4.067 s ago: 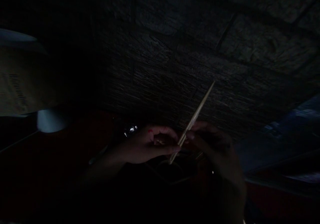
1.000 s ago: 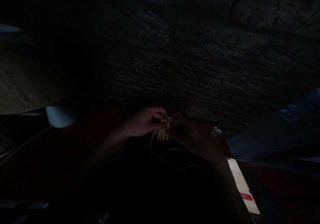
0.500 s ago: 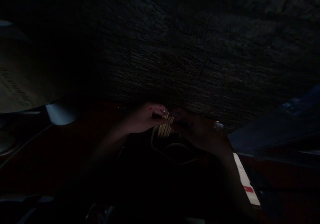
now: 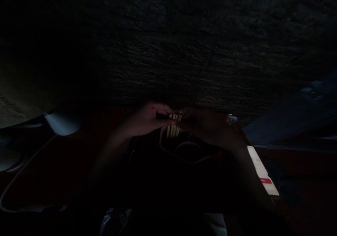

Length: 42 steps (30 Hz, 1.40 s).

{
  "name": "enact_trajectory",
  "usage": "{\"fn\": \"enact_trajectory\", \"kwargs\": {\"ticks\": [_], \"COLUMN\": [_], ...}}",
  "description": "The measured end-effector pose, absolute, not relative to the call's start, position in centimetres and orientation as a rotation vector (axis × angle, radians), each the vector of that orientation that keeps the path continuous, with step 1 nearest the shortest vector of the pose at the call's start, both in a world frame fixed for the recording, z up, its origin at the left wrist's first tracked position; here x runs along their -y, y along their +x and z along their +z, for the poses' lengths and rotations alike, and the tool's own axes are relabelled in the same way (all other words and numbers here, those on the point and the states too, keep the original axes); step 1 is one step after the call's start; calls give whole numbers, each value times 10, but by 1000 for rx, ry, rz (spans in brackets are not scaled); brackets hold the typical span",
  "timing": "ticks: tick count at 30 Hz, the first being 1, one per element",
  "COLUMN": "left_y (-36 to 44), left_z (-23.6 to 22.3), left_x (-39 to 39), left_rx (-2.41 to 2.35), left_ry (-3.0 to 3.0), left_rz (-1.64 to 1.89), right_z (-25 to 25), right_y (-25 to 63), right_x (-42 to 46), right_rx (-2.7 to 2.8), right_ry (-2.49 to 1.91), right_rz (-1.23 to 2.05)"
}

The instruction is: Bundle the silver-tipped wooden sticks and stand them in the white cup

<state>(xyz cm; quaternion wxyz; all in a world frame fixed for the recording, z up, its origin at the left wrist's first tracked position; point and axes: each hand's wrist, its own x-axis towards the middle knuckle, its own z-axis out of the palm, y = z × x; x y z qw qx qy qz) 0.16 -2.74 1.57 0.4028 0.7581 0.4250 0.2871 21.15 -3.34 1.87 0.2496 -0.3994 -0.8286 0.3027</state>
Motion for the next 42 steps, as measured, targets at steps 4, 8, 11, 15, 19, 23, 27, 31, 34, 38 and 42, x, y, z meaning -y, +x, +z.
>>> {"fn": "enact_trajectory", "kwargs": {"ticks": [4, 8, 11, 15, 19, 23, 27, 31, 34, 38, 42], "left_y": [0, -1, 0, 3, 4, 6, 6, 4, 1, -2, 0], "left_z": [16, 15, 14, 13, 12, 14, 16, 16, 14, 12, 11], "left_x": [26, 25, 24, 25, 25, 25, 26, 25, 24, 23, 24], "left_rx": [-1105, -1090, -1096, -1103, -1091, -1131, -1111, -1084, -1073, -1057, -1077], "left_ry": [1914, 1919, 1914, 1878, 1859, 1852, 1875, 1900, 1907, 1906, 1871], "left_rz": [681, 645, 674, 699, 697, 686, 626, 595, 602, 601, 635], "right_z": [14, 13, 15, 16, 15, 16, 19, 22, 25, 27, 28], "right_y": [210, 207, 208, 211, 212, 211, 212, 214, 215, 217, 217], "right_x": [30, 28, 29, 28, 28, 28, 29, 30, 31, 32, 32], "right_rx": [2180, 2177, 2178, 2167, 2168, 2180, 2210, 2209, 2199, 2187, 2162], "right_ry": [-1045, -1055, -1046, -1056, -1077, -1105, -1119, -1134, -1129, -1127, -1138], "right_rz": [869, 863, 821, 771, 785, 780, 776, 820, 887, 905, 883]}}
